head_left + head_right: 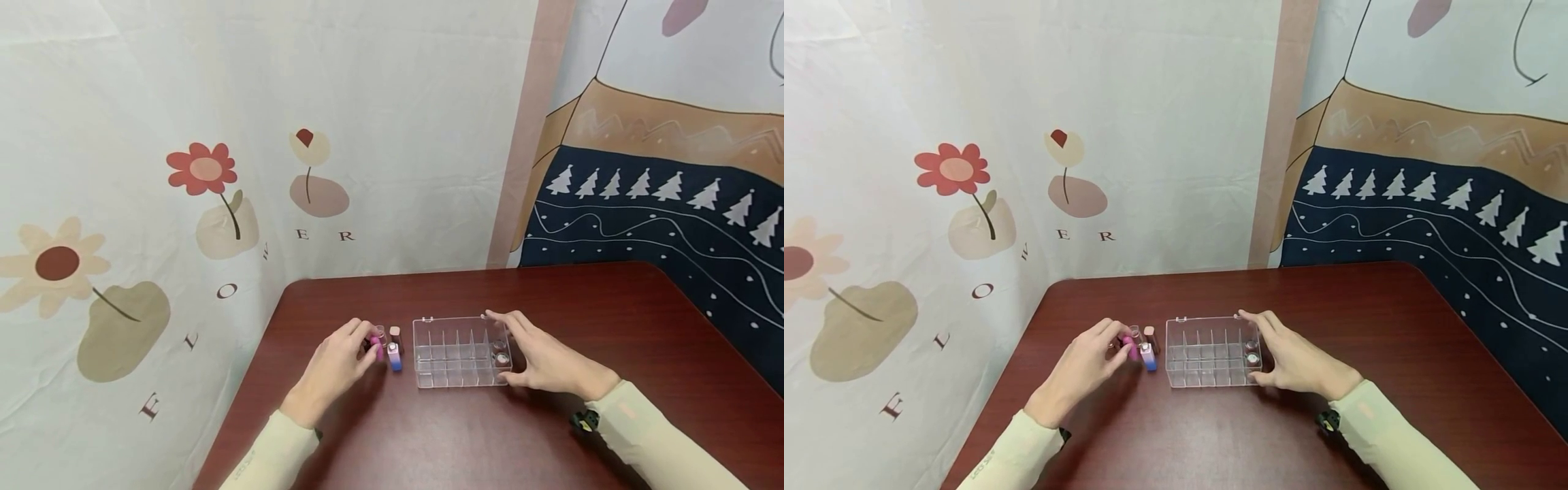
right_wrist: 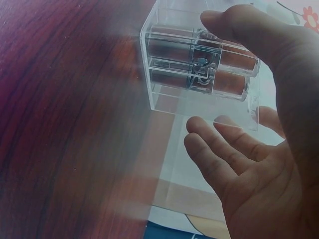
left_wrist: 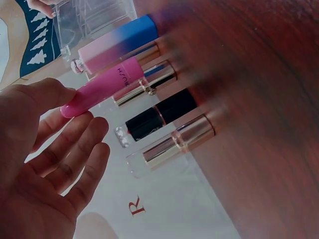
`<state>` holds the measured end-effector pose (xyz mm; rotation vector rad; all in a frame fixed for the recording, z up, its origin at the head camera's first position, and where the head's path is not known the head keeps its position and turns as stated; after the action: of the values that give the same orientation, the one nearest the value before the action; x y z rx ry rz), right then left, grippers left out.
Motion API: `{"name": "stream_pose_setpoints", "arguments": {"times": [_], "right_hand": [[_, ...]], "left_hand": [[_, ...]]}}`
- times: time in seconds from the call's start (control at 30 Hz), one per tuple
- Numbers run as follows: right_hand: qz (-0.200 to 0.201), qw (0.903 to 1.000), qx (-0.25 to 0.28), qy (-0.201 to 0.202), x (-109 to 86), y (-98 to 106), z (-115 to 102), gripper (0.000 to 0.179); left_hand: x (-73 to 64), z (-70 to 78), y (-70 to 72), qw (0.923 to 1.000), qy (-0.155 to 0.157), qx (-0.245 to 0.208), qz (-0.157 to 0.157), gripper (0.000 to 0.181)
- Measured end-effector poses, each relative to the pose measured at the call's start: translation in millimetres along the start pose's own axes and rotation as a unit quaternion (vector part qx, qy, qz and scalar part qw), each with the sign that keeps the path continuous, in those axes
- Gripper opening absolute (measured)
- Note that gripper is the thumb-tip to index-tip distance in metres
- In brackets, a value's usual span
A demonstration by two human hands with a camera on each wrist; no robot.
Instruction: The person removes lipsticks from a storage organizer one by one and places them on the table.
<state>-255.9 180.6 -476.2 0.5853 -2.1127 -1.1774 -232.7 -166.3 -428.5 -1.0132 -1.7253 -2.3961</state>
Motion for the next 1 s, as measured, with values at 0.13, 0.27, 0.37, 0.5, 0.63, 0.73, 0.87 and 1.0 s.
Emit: {"name": "stream_pose_setpoints", "arguments": {"times": [0.13,0.27,0.37,0.5,0.63,0.73,0.87,1.0], "right_hand": [[-0.002,1.0,0.0,-0.002,0.0,-1.4,0.8,0.118],[-0.001,1.0,0.001,-0.002,0.0,-1.6,1.2,0.117],[0.0,1.0,0.001,-0.003,0.1,-1.4,1.4,0.117],[0.001,1.0,0.0,-0.005,0.3,-0.9,1.3,0.118],[0.0,1.0,0.001,-0.007,0.3,-0.9,1.1,0.117],[-0.002,1.0,0.001,-0.008,0.0,-1.2,1.4,0.117],[-0.002,1.0,0.0,-0.007,-0.1,-1.2,1.6,0.117],[-0.001,1.0,-0.002,-0.004,0.0,-1.0,1.8,0.117]], "left_hand": [[-1.4,0.8,-5.5,1.0,-0.004,0.006,-0.006,0.024],[-2.9,0.0,-10.2,0.9999,-0.005,0.008,-0.01,0.025],[-3.6,-0.8,-12.6,0.9999,-0.004,0.006,-0.013,0.024],[-3.8,-2.2,-15.5,0.9998,-0.001,0.006,-0.017,0.023],[-4.1,-3.2,-18.0,0.9997,0.002,0.008,-0.022,0.023],[-4.4,-3.4,-19.3,0.9997,0.001,0.01,-0.024,0.023],[-4.9,-3.9,-19.6,0.9996,-0.001,0.012,-0.025,0.024],[-4.8,-5.4,-17.3,0.9995,0.006,0.013,-0.028,0.024]]}}
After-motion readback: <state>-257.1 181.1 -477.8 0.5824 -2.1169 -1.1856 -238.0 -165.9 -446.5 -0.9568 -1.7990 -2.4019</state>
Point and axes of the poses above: each hand's wrist, its own x-axis towards the middle knuckle, its own y-axis out of the back of the hand, z = x × y, the point moved 8 cm from there along x, towards the middle knuckle, and after that the axes turned 6 degrees about y, right-handed, at the moved point
